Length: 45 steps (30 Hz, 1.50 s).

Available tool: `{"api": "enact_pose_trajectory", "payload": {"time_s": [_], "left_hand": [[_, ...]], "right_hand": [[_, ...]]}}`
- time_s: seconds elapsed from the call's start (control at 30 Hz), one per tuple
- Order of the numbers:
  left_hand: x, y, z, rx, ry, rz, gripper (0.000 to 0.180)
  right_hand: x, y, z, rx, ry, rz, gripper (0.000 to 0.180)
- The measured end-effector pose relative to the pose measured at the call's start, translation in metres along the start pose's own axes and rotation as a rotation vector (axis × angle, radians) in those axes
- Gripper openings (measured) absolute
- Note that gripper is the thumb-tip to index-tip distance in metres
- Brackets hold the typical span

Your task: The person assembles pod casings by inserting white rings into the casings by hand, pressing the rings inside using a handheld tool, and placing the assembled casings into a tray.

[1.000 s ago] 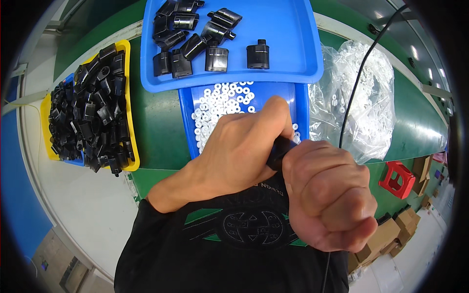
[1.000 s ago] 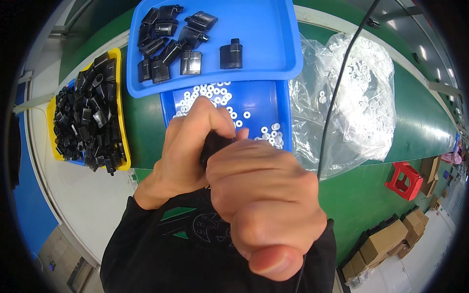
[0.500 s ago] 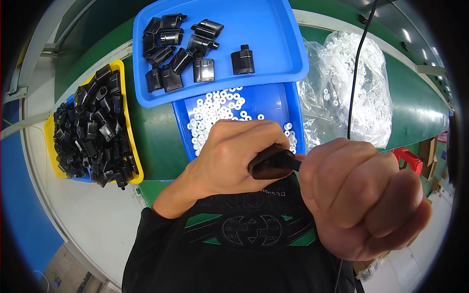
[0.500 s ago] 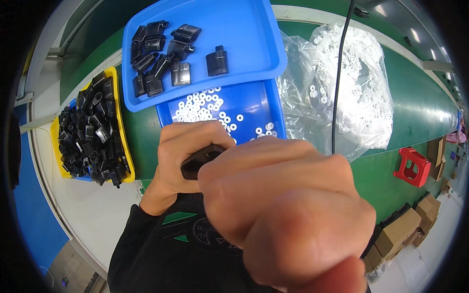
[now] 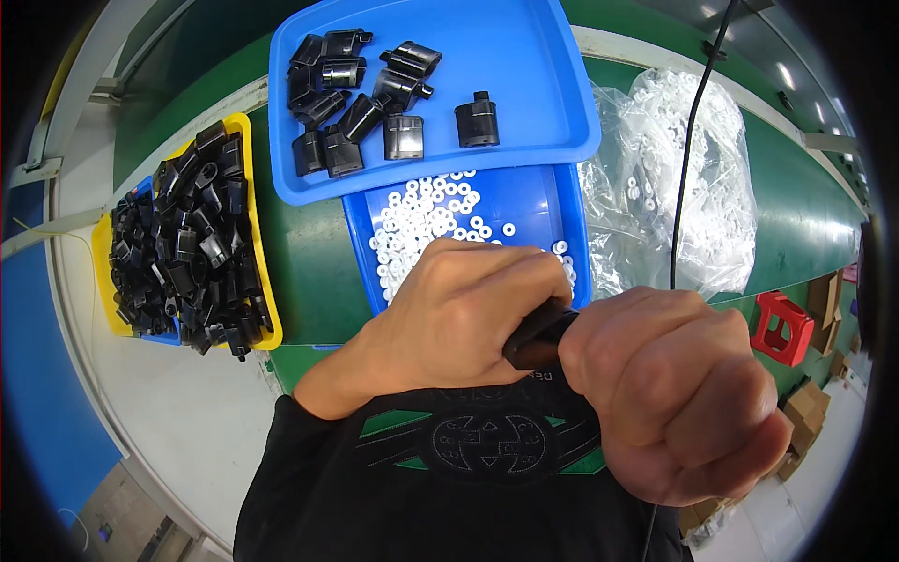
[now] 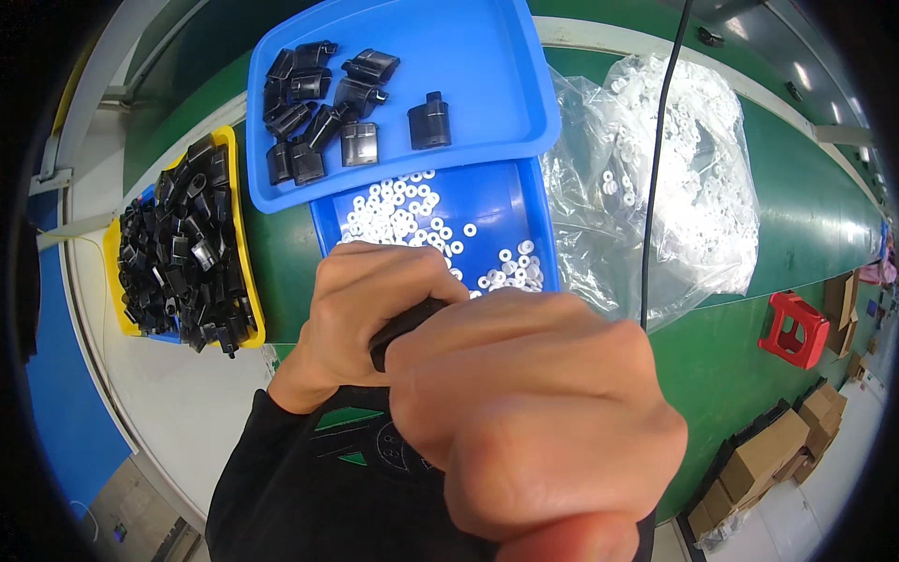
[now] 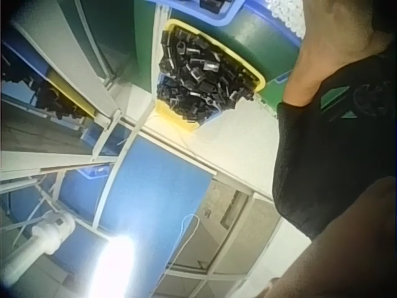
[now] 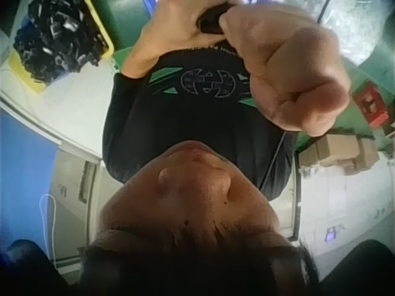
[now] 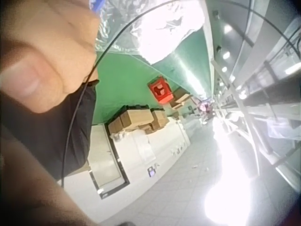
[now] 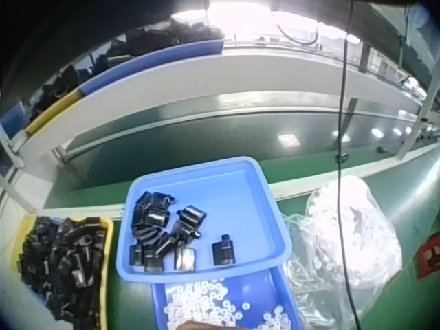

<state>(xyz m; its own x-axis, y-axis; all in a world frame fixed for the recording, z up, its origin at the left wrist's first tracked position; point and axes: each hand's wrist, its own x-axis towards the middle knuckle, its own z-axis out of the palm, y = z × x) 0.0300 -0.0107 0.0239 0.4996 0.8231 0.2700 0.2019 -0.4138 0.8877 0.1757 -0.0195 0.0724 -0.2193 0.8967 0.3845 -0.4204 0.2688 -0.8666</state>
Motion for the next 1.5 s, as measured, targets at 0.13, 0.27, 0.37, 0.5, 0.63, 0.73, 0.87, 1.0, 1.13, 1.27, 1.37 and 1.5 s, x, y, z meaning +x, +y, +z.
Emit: {"api": "enact_pose_trajectory", "payload": {"time_s": [0.13,0.27,0.37,0.5,0.63,0.73,0.87,1.0,1.13,1.27,1.37,1.5], "left_hand": [[0.001,0.004,0.001,0.089,0.022,0.090,0.028],[0.007,-0.002,0.007,0.218,0.054,0.200,0.028],[0.007,-0.002,-0.008,0.163,-0.013,0.150,0.024],[0.008,0.004,-0.009,0.179,0.124,0.073,0.027],[0.012,0.015,-0.011,0.259,0.081,0.017,0.027],[0.012,0.013,-0.013,0.308,0.100,0.033,0.025],[0.031,-0.011,-0.035,0.430,0.145,-0.023,0.022],[0.082,-0.052,-0.061,0.669,0.288,0.002,0.026],[0.158,-0.083,-0.073,0.588,0.227,-0.114,0.046],[0.237,-0.133,-0.083,0.835,0.073,-0.073,0.049],[0.276,-0.175,-0.083,0.861,0.124,-0.194,0.050],[0.298,-0.212,-0.092,0.877,-0.115,-0.374,0.049]], "right_hand": [[0.002,-0.001,0.003,0.087,-0.090,-0.045,0.048],[-0.011,0.007,0.004,0.032,0.059,-0.114,0.047],[-0.020,-0.005,0.010,-0.002,0.208,-0.132,0.043],[-0.027,-0.023,-0.012,-0.021,0.361,-0.100,0.029],[-0.024,-0.026,-0.059,-0.097,0.244,-0.174,0.014],[-0.024,-0.009,-0.071,-0.291,0.279,-0.201,0.048],[-0.043,0.025,-0.082,-0.485,0.365,0.141,0.047],[-0.064,0.052,-0.086,-0.823,0.292,0.324,0.041],[-0.087,0.081,-0.087,-1.180,0.068,0.237,0.021],[-0.093,0.077,-0.074,-1.584,-0.100,0.245,0.018],[-0.104,0.091,-0.067,-1.717,-0.138,0.297,0.025],[-0.106,0.089,-0.063,-1.747,-0.153,0.248,0.014]]}}
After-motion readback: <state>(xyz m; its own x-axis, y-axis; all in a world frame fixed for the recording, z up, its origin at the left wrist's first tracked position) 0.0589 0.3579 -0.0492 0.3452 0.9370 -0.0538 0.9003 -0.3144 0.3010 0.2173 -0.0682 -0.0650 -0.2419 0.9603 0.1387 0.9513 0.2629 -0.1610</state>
